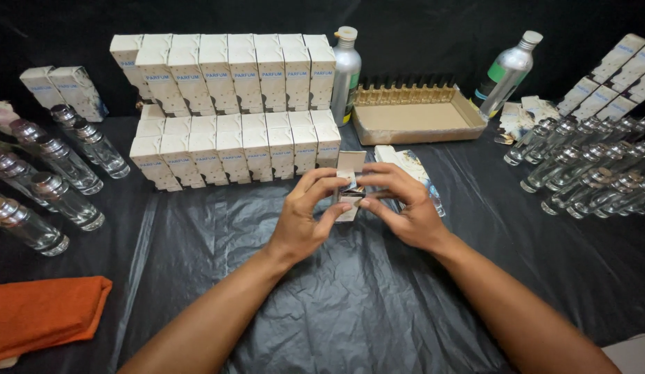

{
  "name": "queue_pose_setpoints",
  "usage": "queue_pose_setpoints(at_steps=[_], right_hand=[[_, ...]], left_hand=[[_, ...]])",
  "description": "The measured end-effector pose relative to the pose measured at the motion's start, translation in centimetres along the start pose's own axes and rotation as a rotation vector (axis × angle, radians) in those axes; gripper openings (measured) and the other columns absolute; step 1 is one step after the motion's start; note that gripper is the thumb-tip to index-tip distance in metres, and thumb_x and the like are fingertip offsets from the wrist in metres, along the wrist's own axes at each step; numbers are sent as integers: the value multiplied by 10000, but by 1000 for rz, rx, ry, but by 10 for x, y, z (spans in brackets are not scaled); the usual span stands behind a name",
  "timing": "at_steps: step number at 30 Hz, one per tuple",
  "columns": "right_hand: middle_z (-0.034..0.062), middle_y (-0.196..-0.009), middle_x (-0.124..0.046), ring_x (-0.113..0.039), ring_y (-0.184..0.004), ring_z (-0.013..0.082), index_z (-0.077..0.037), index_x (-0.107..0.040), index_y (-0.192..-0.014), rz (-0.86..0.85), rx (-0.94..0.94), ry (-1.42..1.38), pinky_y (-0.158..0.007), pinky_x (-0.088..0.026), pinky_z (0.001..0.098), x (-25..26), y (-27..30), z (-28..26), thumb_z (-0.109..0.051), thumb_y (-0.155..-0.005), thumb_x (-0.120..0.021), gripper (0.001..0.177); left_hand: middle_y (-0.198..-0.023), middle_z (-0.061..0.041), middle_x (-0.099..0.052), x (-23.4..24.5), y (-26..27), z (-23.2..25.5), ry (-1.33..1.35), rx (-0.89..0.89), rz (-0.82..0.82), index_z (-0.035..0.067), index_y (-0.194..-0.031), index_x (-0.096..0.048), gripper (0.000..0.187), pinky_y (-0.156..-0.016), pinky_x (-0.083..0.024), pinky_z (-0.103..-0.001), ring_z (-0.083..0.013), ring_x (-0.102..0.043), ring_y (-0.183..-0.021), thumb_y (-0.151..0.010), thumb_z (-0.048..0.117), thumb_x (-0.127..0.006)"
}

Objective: The person folds cardboard boxes by hand and inserts small perfume bottles into them, one by one, before stacking the finished boxes on a table.

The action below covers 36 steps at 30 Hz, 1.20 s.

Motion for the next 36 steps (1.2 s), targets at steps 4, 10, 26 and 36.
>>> queue_pose_setpoints(at_steps=[4,10,26,36], right_hand=[[227,-1285,-667,-698,-1166,353,12,-573,-1336,41,-121,-123,-857,-619,459,3,-9,7,-67,-964,-675,393],[136,-1056,-716,-686,-979,184,-30,-620,-1373,157,-253,-141,-843,-639,393,6,-36,-5,-171,-1073,-558,337],[160,-966,-793,-755,-902,188,-6,-791,-909,-51,-41,-35,-759,-625,303,4,-34,-25,-2,-849,-831,73],[240,-1266,-723,-728,-1039,322,-9,-756,-1012,-247,20,52,-822,-617,444,-1,-38,-47,1,-893,-711,128]], left_hand=[[-1197,-142,-640,3,-3,8,0,-15,-2,92,-1192,-688,285,-912,-622,-453,-403,-697,-1121,-919,90,-769],[-1187,-140,-650,2,-4,5,22,-15,3,86,-1171,-710,251,-904,-626,-430,-390,-706,-1115,-925,102,-761],[-1165,-155,-610,3,-2,3,42,15,50,36,-1111,-627,282,-880,-632,-427,-408,-698,-1082,-895,95,-799],[-1221,-146,-623,1,-2,7,36,11,40,41,-1102,-619,185,-915,-627,-436,-393,-686,-1141,-944,33,-715]])
Point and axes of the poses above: each hand's wrist, its own y-axis away from the middle knuckle, its own x-axis out of the back of the hand, z = x × y, the point moved 7 cm from there along -y, towards the middle knuckle
